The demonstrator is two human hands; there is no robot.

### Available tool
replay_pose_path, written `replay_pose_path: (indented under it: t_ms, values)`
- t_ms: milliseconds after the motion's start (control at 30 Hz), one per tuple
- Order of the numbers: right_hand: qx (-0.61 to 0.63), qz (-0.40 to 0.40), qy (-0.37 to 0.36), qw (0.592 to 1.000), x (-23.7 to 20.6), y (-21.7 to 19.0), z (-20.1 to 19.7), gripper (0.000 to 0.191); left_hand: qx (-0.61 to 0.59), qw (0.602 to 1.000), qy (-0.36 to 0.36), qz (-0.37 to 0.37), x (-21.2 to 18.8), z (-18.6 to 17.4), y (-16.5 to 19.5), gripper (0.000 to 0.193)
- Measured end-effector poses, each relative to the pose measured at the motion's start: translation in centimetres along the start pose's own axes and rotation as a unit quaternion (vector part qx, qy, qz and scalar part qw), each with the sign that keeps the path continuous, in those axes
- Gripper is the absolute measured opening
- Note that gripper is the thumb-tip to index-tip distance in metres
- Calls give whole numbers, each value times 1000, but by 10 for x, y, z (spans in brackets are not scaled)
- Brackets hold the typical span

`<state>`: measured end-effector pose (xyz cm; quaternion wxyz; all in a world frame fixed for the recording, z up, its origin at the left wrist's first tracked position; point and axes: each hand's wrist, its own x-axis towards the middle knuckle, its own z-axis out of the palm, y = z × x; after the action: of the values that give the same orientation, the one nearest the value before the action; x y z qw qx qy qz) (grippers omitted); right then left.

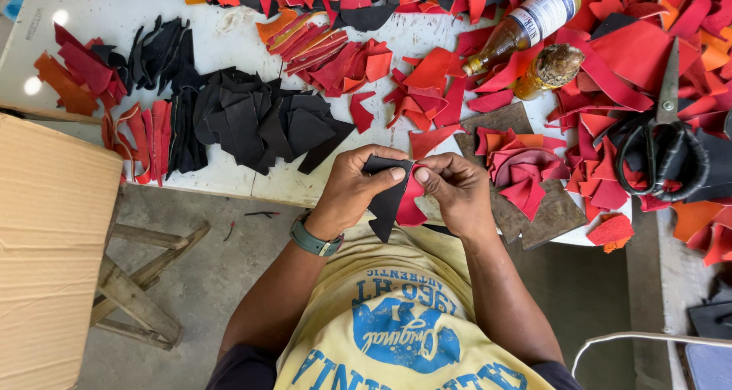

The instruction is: The person repeatedly picks up red and black fabric pieces from a table, aligns them, and presses them together by hand. They occasionally sort and stack the pieces into piles while continuing the assembly process.

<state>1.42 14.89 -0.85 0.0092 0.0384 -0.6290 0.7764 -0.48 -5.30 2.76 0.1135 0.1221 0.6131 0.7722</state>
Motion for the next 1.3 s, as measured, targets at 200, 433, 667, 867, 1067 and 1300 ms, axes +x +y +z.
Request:
replay_pose_path:
  t_ms: [200,433,667,867,1067,1300]
  values:
    - [-8,8,-6,1000,-1,10,-6,13,16,1000,7,-10,-2,0,-2,20]
    - [-28,-25,-16,999,6,12,-2,12,162,982,69,63,1,10,1,17]
    - [-6,61,-97,993,15,-17,-17,21,95,993,-47,54,4,3,28,34]
    - [120,97,-155,976,17,-23,-22,25,-7,994,-86,-72,8,-1,40,59]
    - [68,101,-170,978,15,-22,-25,34,-16,993,-86,-76,8,-4,39,63]
    - [102,148,-181,967,17,-22,-27,40,11,992,-114,-44,7,-8,30,65]
